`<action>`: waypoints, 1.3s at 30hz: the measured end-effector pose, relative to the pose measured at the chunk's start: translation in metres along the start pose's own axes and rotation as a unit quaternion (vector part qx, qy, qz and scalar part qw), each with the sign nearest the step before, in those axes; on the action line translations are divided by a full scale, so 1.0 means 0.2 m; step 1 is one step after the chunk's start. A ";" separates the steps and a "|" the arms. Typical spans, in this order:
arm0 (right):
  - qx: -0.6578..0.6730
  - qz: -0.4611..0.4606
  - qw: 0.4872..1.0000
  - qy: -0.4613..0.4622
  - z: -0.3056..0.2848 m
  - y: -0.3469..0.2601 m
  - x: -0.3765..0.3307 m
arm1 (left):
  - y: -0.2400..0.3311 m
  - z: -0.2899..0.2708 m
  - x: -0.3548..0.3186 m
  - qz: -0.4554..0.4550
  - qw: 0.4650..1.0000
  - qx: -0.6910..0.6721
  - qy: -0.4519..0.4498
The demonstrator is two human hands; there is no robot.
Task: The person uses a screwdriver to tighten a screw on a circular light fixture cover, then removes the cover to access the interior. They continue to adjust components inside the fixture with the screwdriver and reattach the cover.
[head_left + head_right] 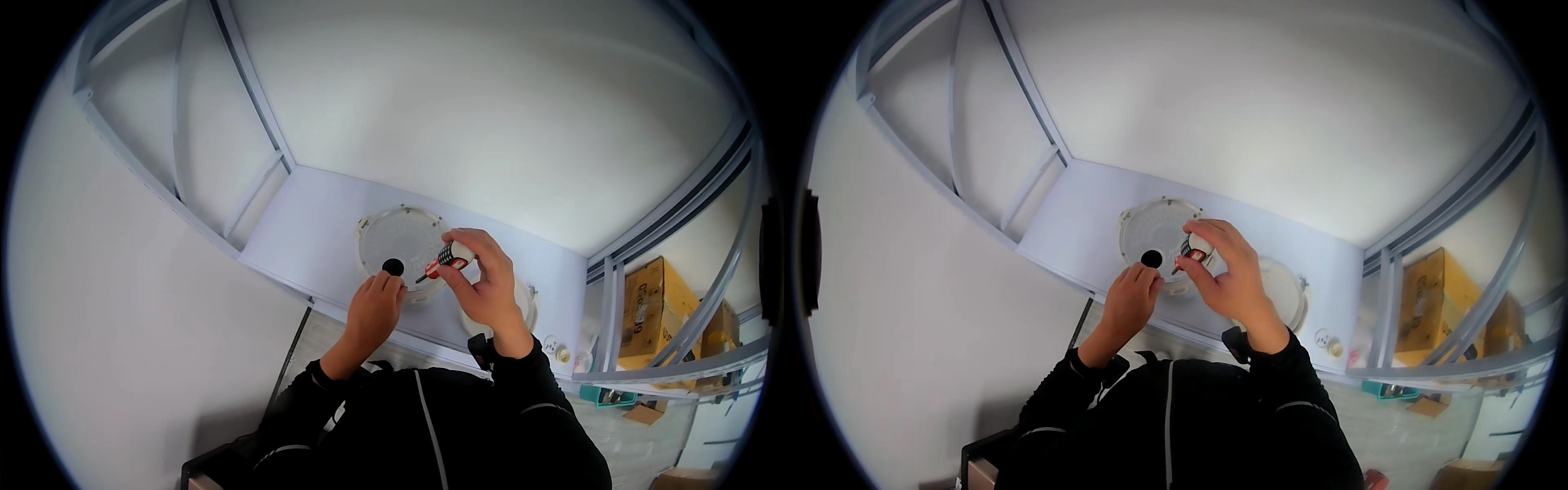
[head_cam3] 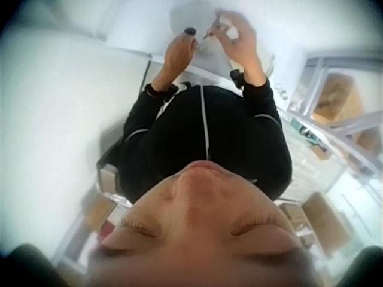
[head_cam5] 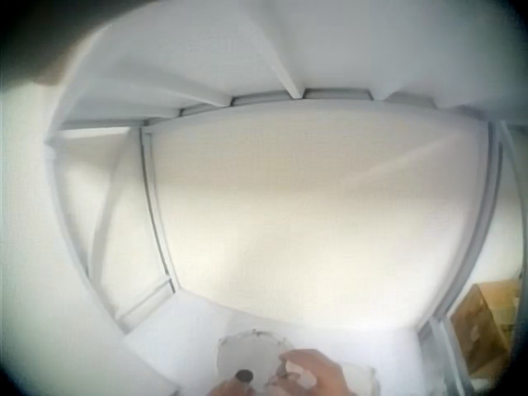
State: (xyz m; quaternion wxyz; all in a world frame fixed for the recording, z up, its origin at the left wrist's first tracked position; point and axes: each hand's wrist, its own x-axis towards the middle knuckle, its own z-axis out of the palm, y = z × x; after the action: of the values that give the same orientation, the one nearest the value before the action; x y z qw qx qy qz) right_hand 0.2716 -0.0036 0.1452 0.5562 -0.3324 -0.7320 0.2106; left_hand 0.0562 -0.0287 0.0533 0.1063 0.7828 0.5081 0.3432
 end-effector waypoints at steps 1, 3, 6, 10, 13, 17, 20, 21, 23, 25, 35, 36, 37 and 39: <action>0.000 -0.002 1.000 -0.001 0.00 0.00 0.00 | 0.00 0.00 0.00 0.004 1.000 -0.001 -0.003; -0.003 -0.006 1.000 0.001 0.00 0.00 0.00 | -0.01 -0.01 -0.01 0.012 1.000 -0.003 -0.008; -0.013 -0.011 1.000 0.000 0.00 0.00 0.00 | -0.01 -0.04 -0.01 0.025 1.000 -0.010 -0.016; -0.013 -0.018 1.000 0.004 0.01 0.02 0.00 | -0.04 -0.06 0.00 0.044 0.998 -0.013 -0.036; -0.005 -0.022 1.000 0.003 0.02 0.01 0.01 | -0.04 -0.08 0.02 0.049 0.998 -0.006 -0.046; -0.003 -0.011 1.000 0.001 0.02 0.01 0.00 | -0.03 -0.10 0.04 0.049 0.998 0.002 -0.047; -0.007 -0.007 1.000 0.003 0.02 0.01 -0.01 | -0.03 -0.09 0.05 0.038 0.998 0.000 -0.042; -0.010 -0.008 1.000 0.005 0.01 0.01 -0.01 | -0.02 -0.08 0.06 0.034 0.999 -0.002 -0.038; -0.011 -0.007 1.000 0.010 0.01 0.01 -0.01 | -0.04 -0.04 0.07 0.035 0.999 -0.015 -0.030; -0.010 -0.005 1.000 0.015 0.01 0.01 -0.01 | -0.04 -0.03 0.08 0.036 0.999 -0.023 -0.027; 0.034 0.041 0.998 0.038 -0.01 0.03 -0.05 | -0.08 -0.12 0.08 0.045 0.999 -0.013 -0.010; 0.038 0.046 0.997 0.038 -0.01 0.03 -0.05 | -0.11 -0.13 0.07 0.060 0.998 -0.010 0.006; 0.042 0.052 0.997 0.038 -0.01 0.03 -0.06 | -0.14 -0.14 0.07 0.062 0.998 -0.003 0.008; 0.067 0.043 0.996 0.039 -0.01 0.04 -0.06 | -0.19 -0.15 0.08 0.065 0.998 0.014 0.013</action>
State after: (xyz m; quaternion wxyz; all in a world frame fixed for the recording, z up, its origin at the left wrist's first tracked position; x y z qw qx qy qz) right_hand 0.2765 -0.0065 0.1326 0.5958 -0.3334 -0.6792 0.2693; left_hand 0.0143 -0.0034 0.0624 0.0661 0.8108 0.4625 0.3527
